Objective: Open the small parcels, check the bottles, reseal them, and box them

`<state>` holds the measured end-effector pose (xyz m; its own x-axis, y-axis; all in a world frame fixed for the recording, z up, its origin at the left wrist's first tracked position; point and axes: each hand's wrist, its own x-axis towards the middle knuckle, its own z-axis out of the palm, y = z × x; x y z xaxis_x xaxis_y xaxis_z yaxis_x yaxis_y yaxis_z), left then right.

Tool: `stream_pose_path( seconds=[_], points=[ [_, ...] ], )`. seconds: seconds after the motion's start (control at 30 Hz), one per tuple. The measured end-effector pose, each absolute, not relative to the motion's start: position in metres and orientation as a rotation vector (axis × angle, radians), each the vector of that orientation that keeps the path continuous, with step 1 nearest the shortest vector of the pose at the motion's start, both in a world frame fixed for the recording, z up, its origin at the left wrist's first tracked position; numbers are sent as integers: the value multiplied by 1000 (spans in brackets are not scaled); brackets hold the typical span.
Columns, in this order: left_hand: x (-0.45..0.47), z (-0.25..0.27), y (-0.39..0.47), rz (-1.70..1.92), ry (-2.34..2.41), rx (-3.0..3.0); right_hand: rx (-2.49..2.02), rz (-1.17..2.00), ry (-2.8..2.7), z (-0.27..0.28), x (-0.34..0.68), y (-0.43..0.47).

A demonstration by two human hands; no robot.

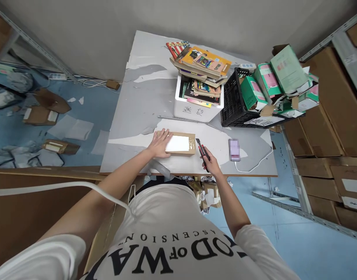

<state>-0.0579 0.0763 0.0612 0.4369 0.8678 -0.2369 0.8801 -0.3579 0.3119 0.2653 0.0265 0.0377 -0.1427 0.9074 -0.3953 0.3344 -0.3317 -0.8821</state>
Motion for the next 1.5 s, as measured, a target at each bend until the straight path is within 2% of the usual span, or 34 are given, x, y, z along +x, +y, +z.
stream_pose_path(
  seconds=[0.67, 1.0, 1.17, 1.5],
  points=[
    [-48, 48, 76, 89, 1598, 2247, -1638, 1547, -1365, 51, 259, 41],
    [-45, 45, 69, 183, 1614, 2247, -1630, 1626, -1677, 75, 290, 50],
    [-47, 42, 69, 184, 1601, 2224, -1599, 1658, -1748, 80, 299, 40],
    [-49, 38, 70, 202, 1568, 2238, -1580, 1762, -1556, 61, 293, -14]
  ],
)
